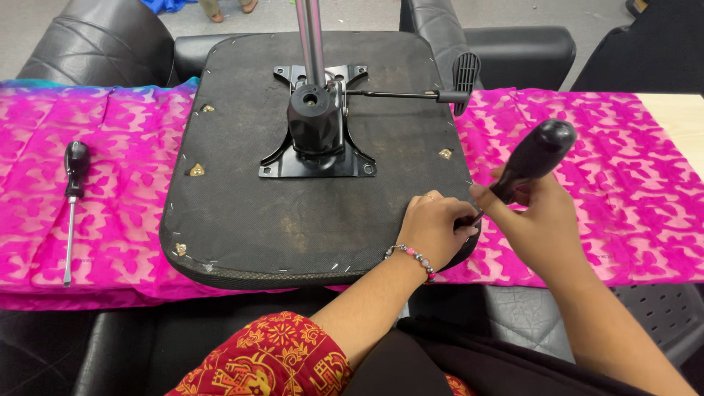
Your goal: The person uses a screwdriver to tighten screws into the underside of an office chair seat, securing the metal mounting plate to the seat cushion. The person works methodically on multiple screw locations around the central gas lift post.
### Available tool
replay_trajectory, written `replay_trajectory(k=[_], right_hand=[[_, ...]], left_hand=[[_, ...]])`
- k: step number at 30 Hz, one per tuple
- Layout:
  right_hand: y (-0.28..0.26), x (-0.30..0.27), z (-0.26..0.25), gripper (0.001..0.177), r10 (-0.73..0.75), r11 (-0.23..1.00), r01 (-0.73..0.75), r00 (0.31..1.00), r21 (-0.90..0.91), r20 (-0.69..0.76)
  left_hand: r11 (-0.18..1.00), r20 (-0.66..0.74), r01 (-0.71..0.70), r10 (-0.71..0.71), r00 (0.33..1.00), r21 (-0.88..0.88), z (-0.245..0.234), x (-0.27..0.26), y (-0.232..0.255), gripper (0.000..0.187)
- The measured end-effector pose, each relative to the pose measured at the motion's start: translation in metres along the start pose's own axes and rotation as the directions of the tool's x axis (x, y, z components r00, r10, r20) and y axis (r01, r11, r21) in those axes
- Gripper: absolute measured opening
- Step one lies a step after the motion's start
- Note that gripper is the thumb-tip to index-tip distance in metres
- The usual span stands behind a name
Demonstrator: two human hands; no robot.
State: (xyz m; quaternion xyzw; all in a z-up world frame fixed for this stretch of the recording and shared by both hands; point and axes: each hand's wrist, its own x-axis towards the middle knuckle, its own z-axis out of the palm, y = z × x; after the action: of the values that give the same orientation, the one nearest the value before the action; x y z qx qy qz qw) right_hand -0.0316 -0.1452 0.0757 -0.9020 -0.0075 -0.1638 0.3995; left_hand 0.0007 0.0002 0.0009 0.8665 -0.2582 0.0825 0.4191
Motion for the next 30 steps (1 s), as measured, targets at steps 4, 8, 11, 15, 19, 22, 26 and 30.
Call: replay_trajectory(k=[4,8,11,15,19,22,26,30], right_hand=[[0.003,0.019,-0.020,0.018,0.077,0.945,-0.144,0.970,0.294,0.230],[0.012,0.048,-0.035,0.016,-0.046,0.816,-0.234,0.885,0.529,0.463],[0.020,0.068,-0.027,0.019,-0.325,0.691,-0.251,0.730,0.678,0.601],[0.031,0.087,-0.007,0.028,-0.232,0.845,-0.344,0.455,0.410,0.860],[0.036,0.082,-0.002,0.034,-0.222,0.884,-0.283,0.448,0.373,0.866],[0.037,0.060,0.000,0.032,-0.139,0.837,-0.325,0.653,0.441,0.744],[0.037,0.035,0.017,0.037,0.038,0.743,-0.291,0.917,0.603,0.396],[0.026,0.021,0.034,0.041,0.057,0.731,-0.163,0.982,0.663,0.179]], left_hand=[[1.000,-0.006,-0.024,0.024,1.000,-0.013,0.001,-0.001,-0.002,0.014],[0.999,-0.007,-0.041,0.041,0.999,-0.020,0.003,-0.001,-0.004,0.014],[1.000,-0.006,-0.020,0.020,1.000,-0.011,0.005,-0.001,-0.005,0.013],[0.999,0.000,-0.013,0.013,1.000,-0.039,0.005,0.001,-0.007,0.014],[0.998,0.023,-0.064,0.065,0.998,-0.027,0.001,0.001,-0.006,0.011],[1.000,0.035,-0.029,0.029,0.999,-0.011,-0.002,0.002,-0.003,0.011],[0.999,0.032,-0.049,0.049,0.998,0.000,-0.001,0.000,-0.002,0.018],[0.993,-0.069,-0.114,0.113,0.991,-0.010,0.003,-0.002,-0.003,0.017]])
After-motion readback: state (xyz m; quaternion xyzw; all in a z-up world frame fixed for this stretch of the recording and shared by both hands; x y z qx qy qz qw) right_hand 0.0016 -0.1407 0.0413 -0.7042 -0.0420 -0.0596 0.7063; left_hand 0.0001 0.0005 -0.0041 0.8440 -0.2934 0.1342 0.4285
